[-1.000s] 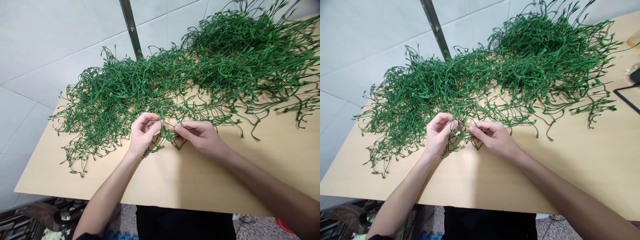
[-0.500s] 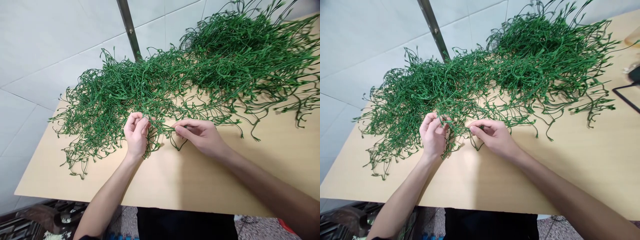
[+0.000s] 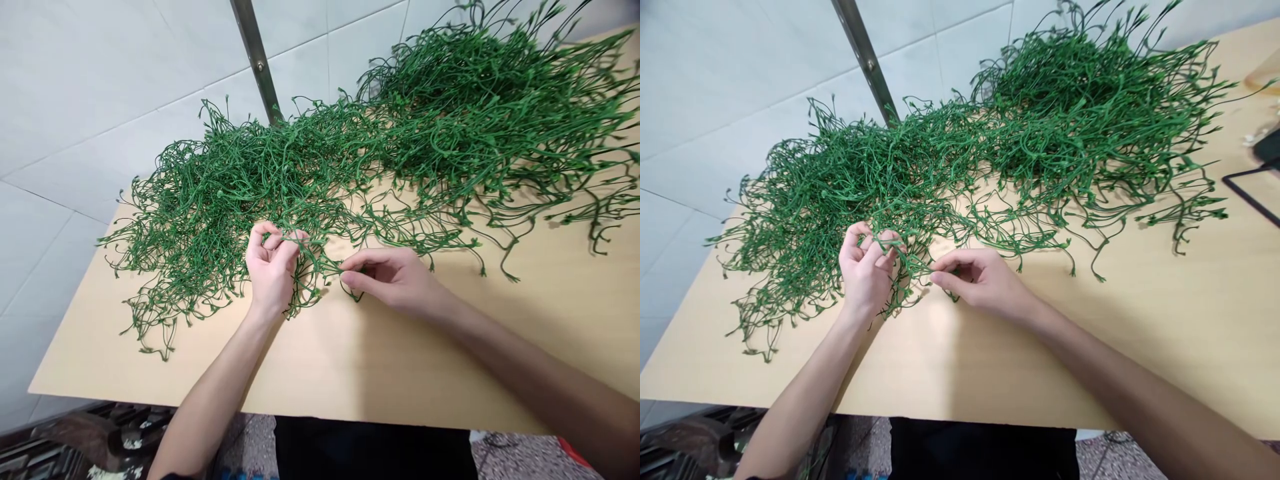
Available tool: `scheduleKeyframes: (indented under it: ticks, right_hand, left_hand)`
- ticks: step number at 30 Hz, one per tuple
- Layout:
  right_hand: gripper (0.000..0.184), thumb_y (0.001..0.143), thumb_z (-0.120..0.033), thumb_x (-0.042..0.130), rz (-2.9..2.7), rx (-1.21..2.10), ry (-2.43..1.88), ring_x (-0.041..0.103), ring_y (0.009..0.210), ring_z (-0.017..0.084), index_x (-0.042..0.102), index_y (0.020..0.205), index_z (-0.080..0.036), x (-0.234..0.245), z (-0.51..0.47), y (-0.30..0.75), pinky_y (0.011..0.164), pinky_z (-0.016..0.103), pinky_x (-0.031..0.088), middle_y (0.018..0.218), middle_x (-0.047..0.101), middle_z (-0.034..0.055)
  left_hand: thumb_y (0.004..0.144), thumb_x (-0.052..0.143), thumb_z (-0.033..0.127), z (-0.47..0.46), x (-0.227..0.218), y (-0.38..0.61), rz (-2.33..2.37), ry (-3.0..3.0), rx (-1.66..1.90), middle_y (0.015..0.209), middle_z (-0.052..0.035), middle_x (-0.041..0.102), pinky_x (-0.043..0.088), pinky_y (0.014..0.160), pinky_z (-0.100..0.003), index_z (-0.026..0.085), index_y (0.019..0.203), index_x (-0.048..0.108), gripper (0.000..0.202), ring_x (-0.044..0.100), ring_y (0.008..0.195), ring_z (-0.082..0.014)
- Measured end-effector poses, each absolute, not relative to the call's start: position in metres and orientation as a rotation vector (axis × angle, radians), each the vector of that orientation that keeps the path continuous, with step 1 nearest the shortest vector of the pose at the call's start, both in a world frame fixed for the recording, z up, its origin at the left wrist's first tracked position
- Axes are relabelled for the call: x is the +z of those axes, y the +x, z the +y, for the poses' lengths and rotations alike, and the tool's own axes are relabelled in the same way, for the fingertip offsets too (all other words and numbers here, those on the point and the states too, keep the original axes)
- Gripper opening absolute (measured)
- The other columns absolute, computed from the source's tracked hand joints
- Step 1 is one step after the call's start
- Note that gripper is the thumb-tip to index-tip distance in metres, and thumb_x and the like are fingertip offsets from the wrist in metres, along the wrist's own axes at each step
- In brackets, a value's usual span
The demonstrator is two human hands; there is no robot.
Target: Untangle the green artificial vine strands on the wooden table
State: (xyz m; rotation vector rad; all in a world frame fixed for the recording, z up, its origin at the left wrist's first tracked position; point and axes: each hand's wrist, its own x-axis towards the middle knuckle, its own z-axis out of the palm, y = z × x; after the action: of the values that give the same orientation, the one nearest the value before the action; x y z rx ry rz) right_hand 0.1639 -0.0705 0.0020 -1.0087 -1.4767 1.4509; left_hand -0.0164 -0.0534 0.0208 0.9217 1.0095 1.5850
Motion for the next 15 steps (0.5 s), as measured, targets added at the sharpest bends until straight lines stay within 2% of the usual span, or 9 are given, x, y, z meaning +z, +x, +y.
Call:
scheduleKeyframes:
  ticks: [3, 7, 10, 15]
  right_hand:
    - [0.029, 0.074, -0.045, 0.073, -1.519, 1.501, -1.016, 0.054, 0.054, 0.012, 0.072, 0.077, -0.016, 0.004, -0.072, 0.164, 0.048, 0.026, 0.044, 0.064, 0.064, 0.0032]
    - [0.030, 0.079, -0.046, 0.067, -1.572, 1.485, -0.970, 0.051, 0.056, 0.012, 0.071, 0.077, -0.017, 0.008, -0.071, 0.165, 0.049, 0.026, 0.040, 0.064, 0.062, 0.0032]
    - [0.031, 0.080, -0.047, 0.066, -1.590, 1.524, -0.932, 0.048, 0.055, 0.012, 0.070, 0.076, -0.017, 0.009, -0.071, 0.165, 0.048, 0.025, 0.037, 0.062, 0.059, 0.0018]
    - [0.034, 0.080, -0.048, 0.064, -1.616, 1.559, -0.977, 0.036, 0.049, 0.009, 0.062, 0.066, -0.017, 0.007, -0.072, 0.165, 0.045, 0.024, 0.028, 0.054, 0.045, -0.0028]
  left_hand:
    - [0.063, 0.083, 0.031, -0.053, 0.021, -0.017, 1.023, 0.940, 1.526, 0.068, 0.0048, 0.067, 0.053, 0.055, -0.020, 0.021, 0.086, 0.050, 0.042, 0.065, 0.058, -0.0096]
    - [0.065, 0.084, 0.034, -0.058, 0.020, -0.015, 1.006, 1.073, 1.385, 0.059, 0.0037, 0.065, 0.048, 0.044, -0.018, 0.018, 0.079, 0.055, 0.037, 0.060, 0.049, -0.0091]
    - [0.063, 0.086, 0.032, -0.064, 0.021, -0.011, 0.973, 1.202, 1.249, 0.059, 0.0026, 0.065, 0.049, 0.047, -0.019, 0.016, 0.075, 0.058, 0.033, 0.060, 0.049, -0.0090]
    - [0.064, 0.085, 0.032, -0.067, 0.024, -0.008, 0.963, 1.288, 1.159, 0.060, 0.0025, 0.064, 0.048, 0.048, -0.017, 0.015, 0.072, 0.063, 0.030, 0.060, 0.052, -0.0076]
